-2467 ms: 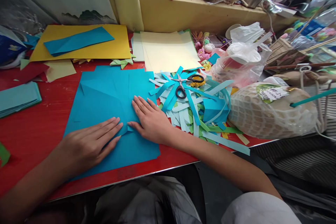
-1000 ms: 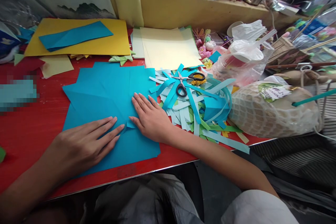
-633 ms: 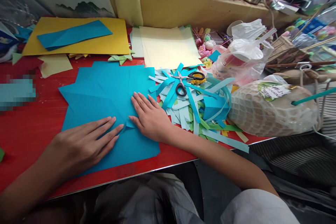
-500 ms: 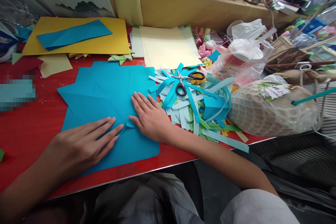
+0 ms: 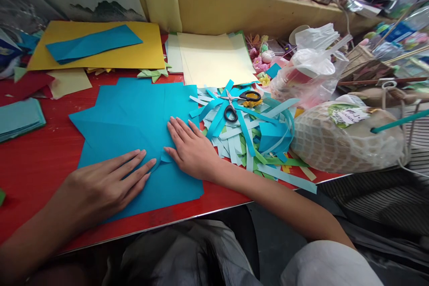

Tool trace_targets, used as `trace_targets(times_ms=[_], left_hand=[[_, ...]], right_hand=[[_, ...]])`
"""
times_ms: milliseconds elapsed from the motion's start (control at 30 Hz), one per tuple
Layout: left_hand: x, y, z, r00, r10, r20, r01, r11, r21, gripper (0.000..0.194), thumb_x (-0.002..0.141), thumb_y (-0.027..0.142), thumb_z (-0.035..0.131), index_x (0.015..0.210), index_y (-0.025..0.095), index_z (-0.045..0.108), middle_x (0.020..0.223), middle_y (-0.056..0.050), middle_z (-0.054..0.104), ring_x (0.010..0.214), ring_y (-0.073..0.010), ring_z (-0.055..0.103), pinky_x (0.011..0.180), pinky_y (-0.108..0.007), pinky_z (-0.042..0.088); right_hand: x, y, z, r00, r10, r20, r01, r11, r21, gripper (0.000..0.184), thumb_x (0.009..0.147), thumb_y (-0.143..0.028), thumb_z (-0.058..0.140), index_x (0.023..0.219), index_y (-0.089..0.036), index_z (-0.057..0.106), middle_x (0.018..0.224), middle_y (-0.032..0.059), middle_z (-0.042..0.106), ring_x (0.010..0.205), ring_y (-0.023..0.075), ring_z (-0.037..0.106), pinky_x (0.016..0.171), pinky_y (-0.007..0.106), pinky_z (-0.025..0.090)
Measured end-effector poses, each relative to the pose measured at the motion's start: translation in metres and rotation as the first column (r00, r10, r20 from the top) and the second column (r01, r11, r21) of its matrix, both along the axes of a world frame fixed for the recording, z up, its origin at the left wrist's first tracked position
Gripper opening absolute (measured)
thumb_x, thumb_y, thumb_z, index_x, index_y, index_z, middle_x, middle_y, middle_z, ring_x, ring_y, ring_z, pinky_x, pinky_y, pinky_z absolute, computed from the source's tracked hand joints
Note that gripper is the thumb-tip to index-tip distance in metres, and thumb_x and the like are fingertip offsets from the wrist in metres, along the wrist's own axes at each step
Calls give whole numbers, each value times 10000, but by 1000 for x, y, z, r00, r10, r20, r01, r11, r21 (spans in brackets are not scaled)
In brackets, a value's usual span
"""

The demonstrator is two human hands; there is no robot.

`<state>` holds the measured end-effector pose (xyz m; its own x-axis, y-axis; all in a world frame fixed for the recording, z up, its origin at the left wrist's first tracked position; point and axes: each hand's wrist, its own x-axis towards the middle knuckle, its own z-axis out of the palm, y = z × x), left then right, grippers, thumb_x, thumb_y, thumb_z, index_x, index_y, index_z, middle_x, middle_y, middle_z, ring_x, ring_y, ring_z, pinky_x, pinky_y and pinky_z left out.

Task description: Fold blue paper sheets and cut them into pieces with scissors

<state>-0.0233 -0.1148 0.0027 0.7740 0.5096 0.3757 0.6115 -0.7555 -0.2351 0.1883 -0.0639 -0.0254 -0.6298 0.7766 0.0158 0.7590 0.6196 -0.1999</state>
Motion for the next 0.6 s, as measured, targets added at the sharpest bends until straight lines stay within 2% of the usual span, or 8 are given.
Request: trace_targets(times_ms=[167,600], left_hand=[[-2,-2,-3,1000,15,27,-14,999,-37,259,869,161,512,1020,124,720,1017,-167,717,924,-312,684,663,-381,560],[-4,-4,-2,998,-21,-58,22,1000,18,280,882,133,484,1052,71,697,1057,-213,689,922,-326,685,622,-366,555]], right_hand=[[0,0,-2,1000,1,-11,-1,1000,13,694,966,-520,102,1471,-51,179,1543,106,117,1432,211,54,1181,409,96],[1,0,-4,999,0,-35,1,1000,30,683,968,-515,110,1470,-59,192,1543,107,127,1433,213,65,1178,416,102]])
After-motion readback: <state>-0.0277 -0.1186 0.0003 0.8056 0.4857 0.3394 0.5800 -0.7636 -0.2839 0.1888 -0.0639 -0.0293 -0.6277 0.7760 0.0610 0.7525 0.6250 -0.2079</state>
